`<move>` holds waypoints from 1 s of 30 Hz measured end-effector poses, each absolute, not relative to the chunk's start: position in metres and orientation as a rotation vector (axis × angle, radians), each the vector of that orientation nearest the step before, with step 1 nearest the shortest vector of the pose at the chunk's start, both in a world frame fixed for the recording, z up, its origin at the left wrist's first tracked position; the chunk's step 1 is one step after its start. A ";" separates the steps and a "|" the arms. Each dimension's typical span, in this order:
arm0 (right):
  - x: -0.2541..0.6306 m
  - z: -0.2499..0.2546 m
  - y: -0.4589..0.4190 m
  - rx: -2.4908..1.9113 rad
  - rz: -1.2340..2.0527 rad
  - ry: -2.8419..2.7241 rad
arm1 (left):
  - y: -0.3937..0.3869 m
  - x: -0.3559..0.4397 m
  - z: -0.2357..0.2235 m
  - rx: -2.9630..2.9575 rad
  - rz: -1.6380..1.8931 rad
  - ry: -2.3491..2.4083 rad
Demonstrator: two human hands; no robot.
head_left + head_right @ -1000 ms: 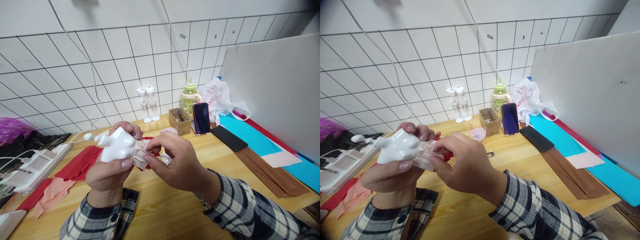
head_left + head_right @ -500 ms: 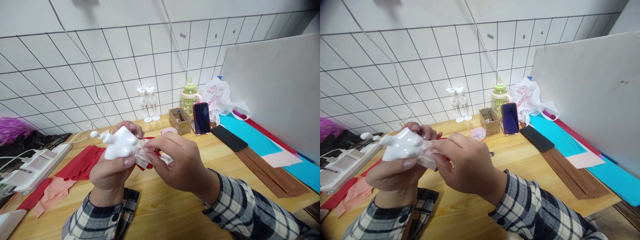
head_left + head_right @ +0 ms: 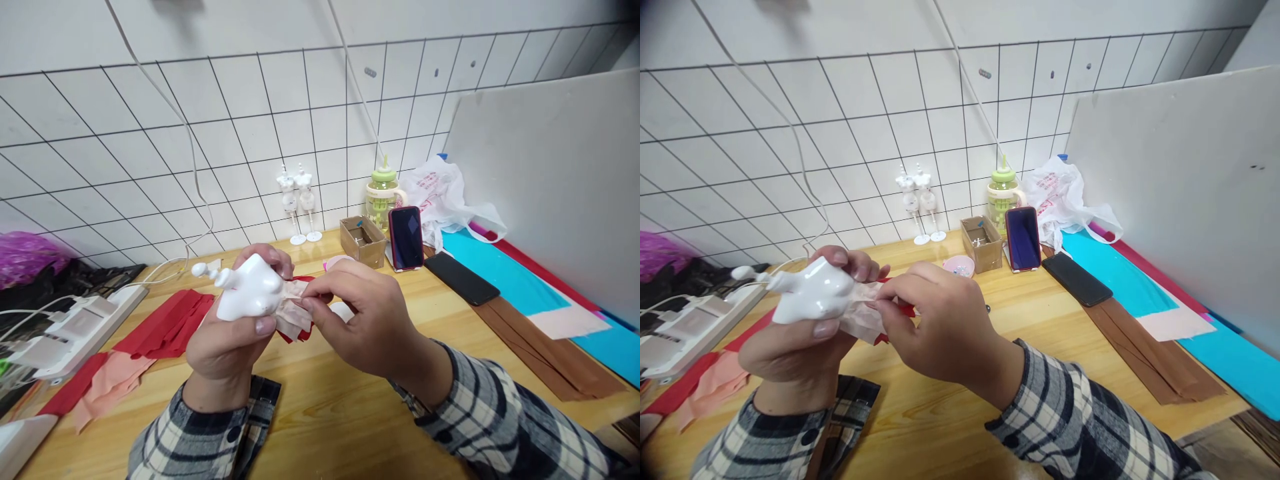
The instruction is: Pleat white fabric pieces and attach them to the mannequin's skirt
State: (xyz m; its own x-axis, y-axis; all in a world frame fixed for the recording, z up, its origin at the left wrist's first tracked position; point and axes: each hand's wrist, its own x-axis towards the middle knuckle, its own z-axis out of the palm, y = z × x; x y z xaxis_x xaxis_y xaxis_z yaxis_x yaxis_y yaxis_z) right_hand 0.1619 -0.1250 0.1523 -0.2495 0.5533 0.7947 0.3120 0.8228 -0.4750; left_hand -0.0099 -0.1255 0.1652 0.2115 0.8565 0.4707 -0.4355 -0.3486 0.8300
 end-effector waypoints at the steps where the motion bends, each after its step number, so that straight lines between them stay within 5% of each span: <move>1: 0.162 0.153 -0.125 -0.650 0.264 -1.859 | -0.126 -0.010 0.165 1.339 1.419 0.442; 30: 0.164 0.157 -0.128 -0.649 0.353 -1.918 | -0.126 -0.011 0.164 1.356 1.383 0.452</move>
